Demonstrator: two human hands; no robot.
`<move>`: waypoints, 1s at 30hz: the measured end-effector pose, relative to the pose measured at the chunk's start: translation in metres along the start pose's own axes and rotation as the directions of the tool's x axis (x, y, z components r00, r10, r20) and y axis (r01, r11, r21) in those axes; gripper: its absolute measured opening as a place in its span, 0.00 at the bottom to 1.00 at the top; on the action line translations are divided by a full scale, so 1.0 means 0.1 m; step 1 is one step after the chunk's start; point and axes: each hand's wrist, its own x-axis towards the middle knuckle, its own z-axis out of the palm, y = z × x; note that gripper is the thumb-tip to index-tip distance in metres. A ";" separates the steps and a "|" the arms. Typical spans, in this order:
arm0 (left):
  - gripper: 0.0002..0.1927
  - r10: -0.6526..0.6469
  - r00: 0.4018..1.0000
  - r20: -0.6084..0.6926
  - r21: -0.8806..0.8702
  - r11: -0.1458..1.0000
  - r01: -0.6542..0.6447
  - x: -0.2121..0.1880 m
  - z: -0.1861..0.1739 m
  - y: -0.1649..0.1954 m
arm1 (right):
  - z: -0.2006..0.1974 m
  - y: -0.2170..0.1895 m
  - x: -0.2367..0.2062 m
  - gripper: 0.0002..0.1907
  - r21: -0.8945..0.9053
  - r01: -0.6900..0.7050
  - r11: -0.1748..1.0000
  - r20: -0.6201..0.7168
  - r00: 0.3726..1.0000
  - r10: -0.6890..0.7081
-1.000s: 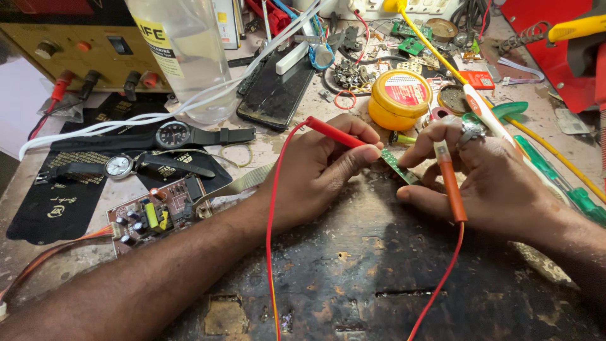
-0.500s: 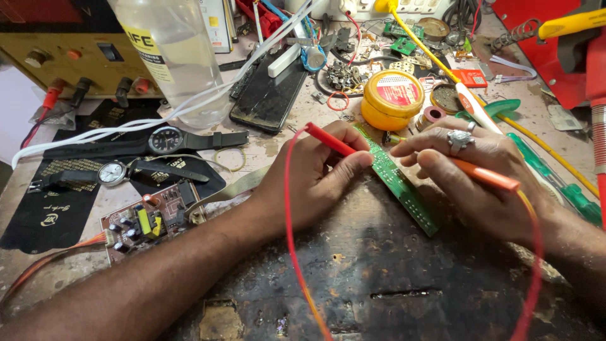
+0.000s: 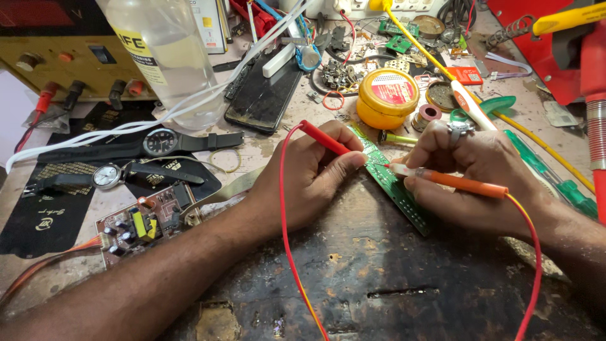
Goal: The person tests a green circuit board with multimeter probes, touching the probe tips to points along the board while holding it steady on the workbench. They then lift the board, turn it over, and continue probing and checking its components by hand.
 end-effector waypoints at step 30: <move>0.08 -0.149 0.989 0.013 -0.108 0.983 0.149 0.03 -0.01 -0.01 | -0.01 -0.12 0.03 0.10 -0.165 0.183 0.969 -0.065 0.979 -0.196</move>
